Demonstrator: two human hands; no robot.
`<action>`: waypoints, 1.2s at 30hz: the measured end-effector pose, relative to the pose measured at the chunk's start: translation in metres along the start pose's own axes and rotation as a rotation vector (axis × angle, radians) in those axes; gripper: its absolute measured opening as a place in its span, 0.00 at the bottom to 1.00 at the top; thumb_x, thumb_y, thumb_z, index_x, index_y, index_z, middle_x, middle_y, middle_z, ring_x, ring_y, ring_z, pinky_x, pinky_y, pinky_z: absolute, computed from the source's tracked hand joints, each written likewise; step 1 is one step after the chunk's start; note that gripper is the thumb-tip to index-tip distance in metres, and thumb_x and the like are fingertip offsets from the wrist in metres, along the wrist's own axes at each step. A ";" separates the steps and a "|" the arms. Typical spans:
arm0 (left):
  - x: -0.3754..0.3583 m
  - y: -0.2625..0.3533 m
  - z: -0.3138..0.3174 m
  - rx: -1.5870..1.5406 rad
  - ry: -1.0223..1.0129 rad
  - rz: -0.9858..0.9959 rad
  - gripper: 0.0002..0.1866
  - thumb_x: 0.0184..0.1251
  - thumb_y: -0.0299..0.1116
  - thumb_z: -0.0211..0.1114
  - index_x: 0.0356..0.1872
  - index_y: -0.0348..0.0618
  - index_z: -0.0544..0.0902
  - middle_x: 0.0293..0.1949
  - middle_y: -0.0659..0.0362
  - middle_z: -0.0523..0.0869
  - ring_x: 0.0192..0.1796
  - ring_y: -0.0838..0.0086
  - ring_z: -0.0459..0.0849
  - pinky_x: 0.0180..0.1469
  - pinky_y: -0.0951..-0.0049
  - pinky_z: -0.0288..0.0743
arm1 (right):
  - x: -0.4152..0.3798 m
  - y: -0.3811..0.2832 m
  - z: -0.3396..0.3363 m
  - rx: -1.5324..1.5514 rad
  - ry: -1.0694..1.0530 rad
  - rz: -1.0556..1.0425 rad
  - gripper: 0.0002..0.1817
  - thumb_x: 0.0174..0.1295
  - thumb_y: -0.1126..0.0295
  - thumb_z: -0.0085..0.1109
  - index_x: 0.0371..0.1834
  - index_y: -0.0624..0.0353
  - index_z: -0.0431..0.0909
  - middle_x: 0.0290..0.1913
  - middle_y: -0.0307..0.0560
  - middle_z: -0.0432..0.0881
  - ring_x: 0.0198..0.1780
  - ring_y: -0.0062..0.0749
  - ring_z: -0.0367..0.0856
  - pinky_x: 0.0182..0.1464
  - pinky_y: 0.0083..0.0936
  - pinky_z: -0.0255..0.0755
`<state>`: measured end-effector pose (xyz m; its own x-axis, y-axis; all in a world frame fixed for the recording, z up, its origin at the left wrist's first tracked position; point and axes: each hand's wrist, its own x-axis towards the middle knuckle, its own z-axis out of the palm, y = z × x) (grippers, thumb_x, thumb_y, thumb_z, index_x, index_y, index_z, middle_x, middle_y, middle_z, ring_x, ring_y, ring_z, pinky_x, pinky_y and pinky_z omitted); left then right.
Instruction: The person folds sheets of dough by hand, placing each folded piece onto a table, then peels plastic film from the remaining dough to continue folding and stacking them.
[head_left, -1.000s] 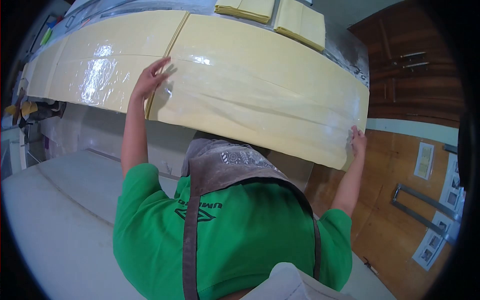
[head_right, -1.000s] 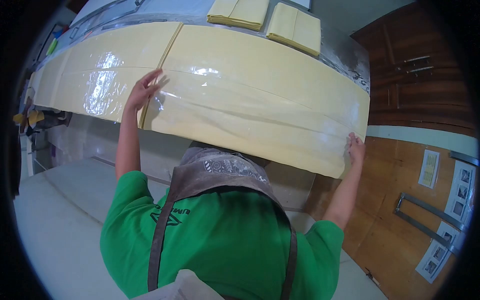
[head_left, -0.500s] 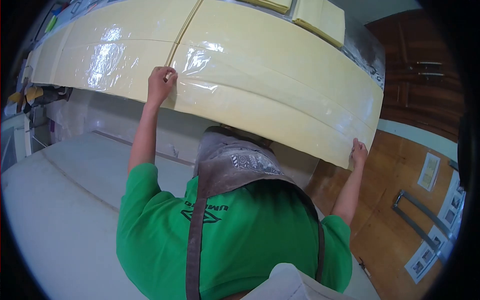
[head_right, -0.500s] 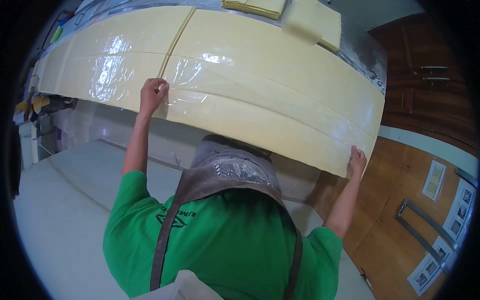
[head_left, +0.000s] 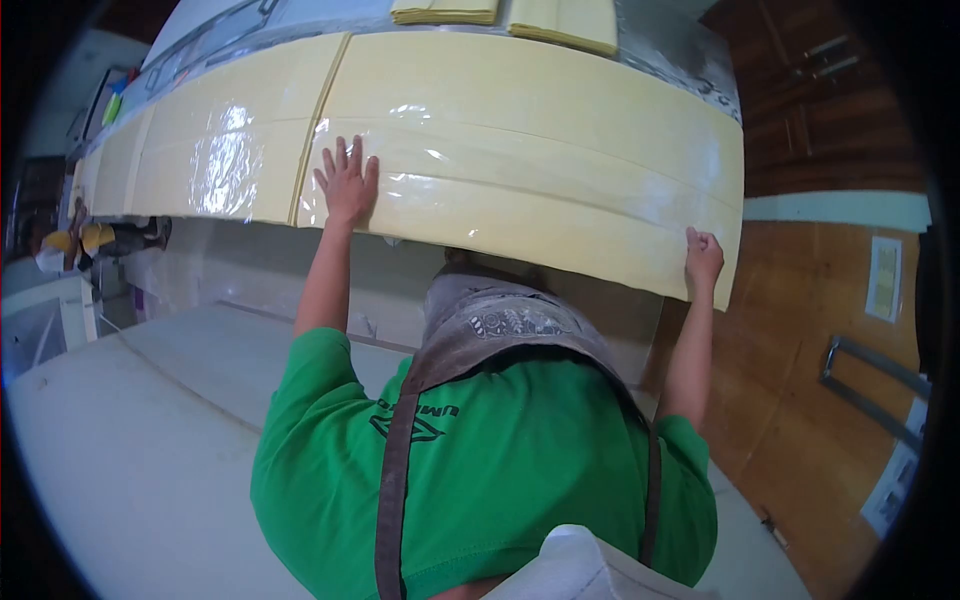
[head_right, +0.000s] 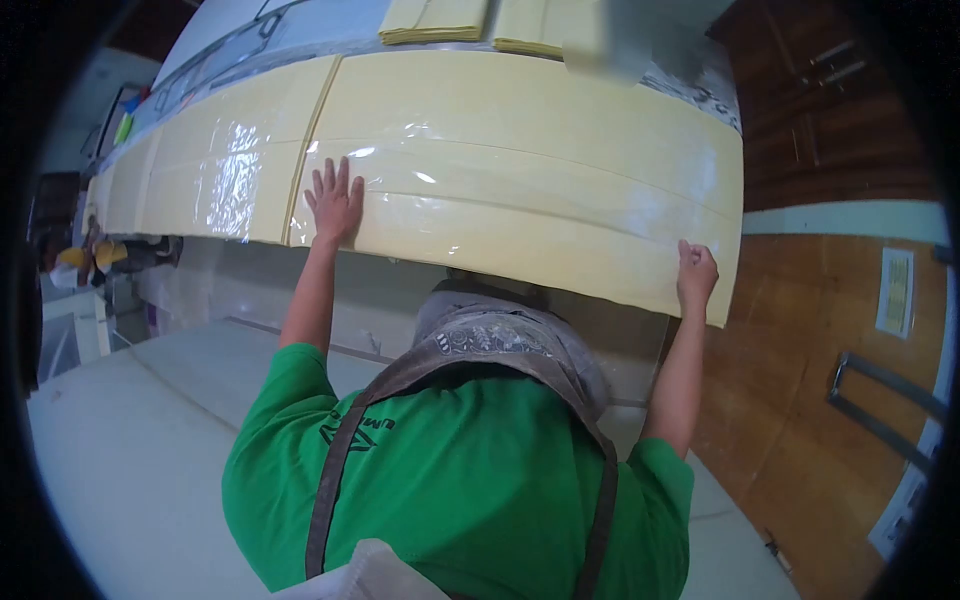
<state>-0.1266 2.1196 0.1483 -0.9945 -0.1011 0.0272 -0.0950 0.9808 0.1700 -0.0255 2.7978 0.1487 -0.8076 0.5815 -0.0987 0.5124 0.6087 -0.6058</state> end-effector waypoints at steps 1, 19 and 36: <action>0.021 -0.031 0.003 0.020 -0.003 -0.029 0.37 0.76 0.62 0.44 0.80 0.58 0.58 0.81 0.50 0.51 0.82 0.43 0.41 0.77 0.33 0.31 | -0.015 -0.025 0.028 0.002 0.041 -0.025 0.22 0.64 0.52 0.68 0.40 0.64 0.83 0.33 0.47 0.86 0.36 0.34 0.84 0.43 0.31 0.76; -0.025 0.169 -0.042 -0.002 -0.083 0.641 0.49 0.57 0.72 0.63 0.77 0.61 0.64 0.80 0.48 0.52 0.81 0.41 0.44 0.71 0.22 0.28 | -0.074 -0.003 -0.019 -0.351 0.188 0.281 0.29 0.69 0.47 0.54 0.69 0.48 0.72 0.60 0.57 0.81 0.66 0.62 0.71 0.67 0.60 0.57; -0.039 0.252 -0.019 -0.957 -0.516 0.598 0.30 0.75 0.57 0.56 0.66 0.43 0.74 0.69 0.47 0.74 0.66 0.51 0.78 0.68 0.49 0.70 | -0.121 -0.146 -0.006 -0.195 0.294 -0.358 0.08 0.59 0.77 0.55 0.38 0.53 0.80 0.36 0.47 0.84 0.45 0.48 0.81 0.57 0.48 0.59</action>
<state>-0.1112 2.3674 0.2092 -0.7923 0.6100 -0.0061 0.2337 0.3127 0.9207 -0.0007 2.6416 0.2536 -0.8407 0.4277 0.3320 0.2857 0.8713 -0.3991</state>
